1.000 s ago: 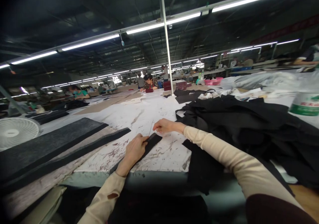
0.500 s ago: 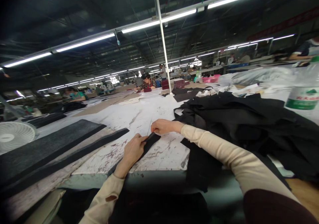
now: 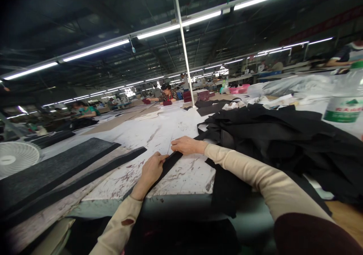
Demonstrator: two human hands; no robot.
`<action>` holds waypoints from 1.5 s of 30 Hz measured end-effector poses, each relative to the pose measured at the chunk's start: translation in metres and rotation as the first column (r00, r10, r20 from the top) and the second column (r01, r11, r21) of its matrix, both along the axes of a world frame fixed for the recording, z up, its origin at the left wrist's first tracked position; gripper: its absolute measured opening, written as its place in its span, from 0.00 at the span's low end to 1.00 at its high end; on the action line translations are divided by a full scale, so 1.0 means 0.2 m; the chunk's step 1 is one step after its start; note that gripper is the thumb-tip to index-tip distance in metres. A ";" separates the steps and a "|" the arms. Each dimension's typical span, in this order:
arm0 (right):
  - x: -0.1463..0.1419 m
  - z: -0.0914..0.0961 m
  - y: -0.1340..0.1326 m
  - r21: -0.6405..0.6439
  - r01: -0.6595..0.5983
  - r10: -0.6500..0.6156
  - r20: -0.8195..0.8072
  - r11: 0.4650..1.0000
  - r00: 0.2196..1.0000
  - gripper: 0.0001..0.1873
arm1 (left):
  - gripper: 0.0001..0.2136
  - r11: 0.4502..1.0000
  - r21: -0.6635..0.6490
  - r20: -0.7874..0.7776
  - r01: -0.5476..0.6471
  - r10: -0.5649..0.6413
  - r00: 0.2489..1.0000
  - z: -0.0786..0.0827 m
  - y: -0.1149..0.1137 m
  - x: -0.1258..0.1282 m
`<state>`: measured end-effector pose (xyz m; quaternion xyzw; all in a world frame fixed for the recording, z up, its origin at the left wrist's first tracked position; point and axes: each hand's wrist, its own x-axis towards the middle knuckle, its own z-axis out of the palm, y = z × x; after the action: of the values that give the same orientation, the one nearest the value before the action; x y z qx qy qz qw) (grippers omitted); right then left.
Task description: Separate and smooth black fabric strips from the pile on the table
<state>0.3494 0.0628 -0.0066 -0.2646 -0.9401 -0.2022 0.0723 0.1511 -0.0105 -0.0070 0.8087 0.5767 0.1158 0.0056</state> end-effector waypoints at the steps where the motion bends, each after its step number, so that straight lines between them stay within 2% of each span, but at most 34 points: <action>1: 0.00 -0.01 0.00 0.016 -0.002 0.002 0.013 1.000 1.000 0.07 | 0.17 1.000 0.000 -0.007 0.003 -0.003 1.000 0.00 0.00 0.00; 8: 0.03 -0.05 0.03 0.148 -0.108 0.085 0.150 0.983 0.985 0.07 | 0.22 0.997 0.061 -0.134 0.057 -0.048 0.990 -0.02 -0.01 0.02; 13: 0.02 -0.04 0.04 0.167 -0.070 0.049 0.128 0.984 0.991 0.07 | 0.21 0.996 0.062 -0.191 0.067 -0.054 0.980 -0.01 -0.01 0.04; 19: 0.06 0.02 0.05 0.033 0.148 -0.148 0.013 0.988 0.989 0.09 | 0.19 0.997 0.069 -0.190 0.044 -0.030 0.981 0.01 0.00 0.08; 21: 0.06 0.04 0.03 -0.022 0.141 -0.142 -0.084 0.990 0.986 0.16 | 0.20 0.997 0.067 -0.184 0.041 -0.028 0.982 0.01 0.00 0.09; 23: 0.05 0.06 0.02 -0.092 0.069 -0.085 -0.188 0.993 0.979 0.23 | 0.20 0.998 0.062 -0.178 0.034 -0.022 0.984 0.03 0.01 0.10; 26: 0.02 0.07 0.01 -0.177 -0.002 -0.047 -0.275 0.984 0.960 0.29 | 0.19 0.999 0.039 -0.171 0.021 -0.014 0.985 0.04 0.03 0.13; 29: 0.01 0.05 0.01 -0.237 0.052 -0.115 -0.259 0.970 0.959 0.29 | 0.19 1.000 0.013 -0.161 0.019 -0.016 0.987 0.04 0.05 0.17; 32: 0.00 0.03 0.00 -0.278 0.152 -0.209 -0.186 0.948 0.960 0.24 | 0.19 1.000 0.006 -0.142 0.027 -0.026 0.989 0.04 0.06 0.17; 35: 0.00 0.02 -0.03 -0.284 0.216 -0.267 -0.156 0.934 0.951 0.23 | 0.19 0.999 0.005 -0.121 0.037 -0.036 0.992 0.04 0.05 0.12; 38: 0.00 0.03 -0.05 -0.308 0.230 -0.279 -0.128 0.923 0.952 0.22 | 0.17 0.999 -0.001 -0.105 0.032 -0.032 0.994 0.04 0.00 0.02; 41: 0.01 0.03 -0.06 -0.350 0.205 -0.255 -0.102 0.914 0.962 0.22 | 0.16 1.000 -0.001 -0.086 0.019 -0.019 0.996 0.03 -0.06 -0.11; 45: 0.05 0.03 -0.05 -0.418 0.121 -0.166 -0.073 0.900 0.983 0.29 | 0.15 0.999 0.028 -0.026 0.026 -0.025 0.999 0.00 -0.14 -0.20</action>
<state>0.3601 0.0538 -0.0009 -0.3530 -0.9343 0.0098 0.0498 0.1106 -0.0378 -0.0062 0.8173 0.5648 0.1133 -0.0119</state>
